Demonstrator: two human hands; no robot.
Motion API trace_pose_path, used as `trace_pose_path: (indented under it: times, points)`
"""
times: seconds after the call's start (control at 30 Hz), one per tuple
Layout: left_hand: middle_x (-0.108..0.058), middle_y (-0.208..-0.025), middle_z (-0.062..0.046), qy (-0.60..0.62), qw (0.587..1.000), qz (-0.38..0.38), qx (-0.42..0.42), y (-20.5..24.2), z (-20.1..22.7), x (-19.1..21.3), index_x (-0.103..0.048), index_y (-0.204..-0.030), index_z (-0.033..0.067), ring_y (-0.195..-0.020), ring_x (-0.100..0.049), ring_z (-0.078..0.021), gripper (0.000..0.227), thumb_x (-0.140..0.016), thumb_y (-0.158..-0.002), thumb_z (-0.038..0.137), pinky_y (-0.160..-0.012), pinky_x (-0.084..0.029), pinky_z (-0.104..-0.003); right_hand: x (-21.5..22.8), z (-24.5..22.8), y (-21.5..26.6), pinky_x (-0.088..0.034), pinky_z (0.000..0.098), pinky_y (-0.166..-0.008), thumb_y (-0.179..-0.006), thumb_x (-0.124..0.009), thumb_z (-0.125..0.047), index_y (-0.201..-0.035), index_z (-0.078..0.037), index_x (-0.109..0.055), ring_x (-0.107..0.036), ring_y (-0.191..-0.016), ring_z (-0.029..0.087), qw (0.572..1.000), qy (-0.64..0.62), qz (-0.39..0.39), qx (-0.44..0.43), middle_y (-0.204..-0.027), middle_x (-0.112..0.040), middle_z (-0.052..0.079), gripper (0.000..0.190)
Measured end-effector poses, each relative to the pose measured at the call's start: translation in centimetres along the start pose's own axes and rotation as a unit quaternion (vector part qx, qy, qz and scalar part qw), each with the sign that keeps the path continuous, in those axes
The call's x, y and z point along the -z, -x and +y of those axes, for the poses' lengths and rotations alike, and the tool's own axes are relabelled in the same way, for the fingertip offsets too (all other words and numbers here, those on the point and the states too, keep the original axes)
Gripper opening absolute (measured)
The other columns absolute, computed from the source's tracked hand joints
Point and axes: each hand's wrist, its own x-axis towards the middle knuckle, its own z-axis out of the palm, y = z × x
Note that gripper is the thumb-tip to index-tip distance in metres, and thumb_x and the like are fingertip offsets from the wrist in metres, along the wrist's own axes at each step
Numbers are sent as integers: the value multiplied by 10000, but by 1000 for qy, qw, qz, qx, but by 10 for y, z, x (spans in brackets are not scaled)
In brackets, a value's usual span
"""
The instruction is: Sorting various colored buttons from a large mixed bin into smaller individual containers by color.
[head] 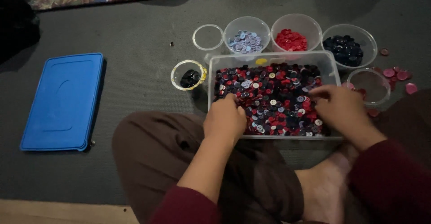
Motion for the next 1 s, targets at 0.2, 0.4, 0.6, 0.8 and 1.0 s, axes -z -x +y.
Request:
trace_pose_path:
  times: [0.2,0.4,0.6,0.8,1.0]
  points:
    - [-743,-1120,-96,9,1000,-10,-9,6,7,-14,-692,-1203,166,-1031,-701,-343,327,-631,-885,211,-870,-559,-475,11,-23,11,-606,361,-706,-956,-652,-23,-1338,-86,-680,-765,-747,216,993,37,-70,-87,-1076,-790,127,388]
    - [-721,-1052,-151,13,998,33,-58,7,6,-42,-690,-1135,116,-929,-699,-390,301,-646,-840,156,-804,-572,-512,-24,5,4,-570,375,-633,-895,-740,-171,-1120,-70,-790,-726,-589,259,998,47,-18,-34,-800,-801,109,252]
    - [-757,-1018,-107,49,993,49,-91,5,18,-37,-702,-1076,113,-897,-713,-344,242,-633,-851,169,-770,-567,-464,-27,6,2,-511,291,-550,-932,-743,-91,-1110,-20,-805,-672,-585,184,982,-151,-58,-94,-773,-774,138,201]
    - [-737,-1081,-133,61,992,-82,-67,-11,51,-33,-685,-1183,130,-1109,-710,-366,256,-599,-952,199,-871,-610,-513,-30,20,-8,-569,296,-520,-902,-739,-113,-1198,-79,-765,-700,-564,206,960,-242,-46,-134,-679,-745,210,299]
    - [-722,-1112,-172,26,989,-87,-120,-24,77,-44,-670,-1258,130,-1132,-693,-386,305,-623,-958,157,-897,-605,-529,-35,22,-5,-567,276,-500,-888,-719,-128,-1172,-59,-764,-724,-537,205,952,-263,-31,-153,-654,-745,182,296]
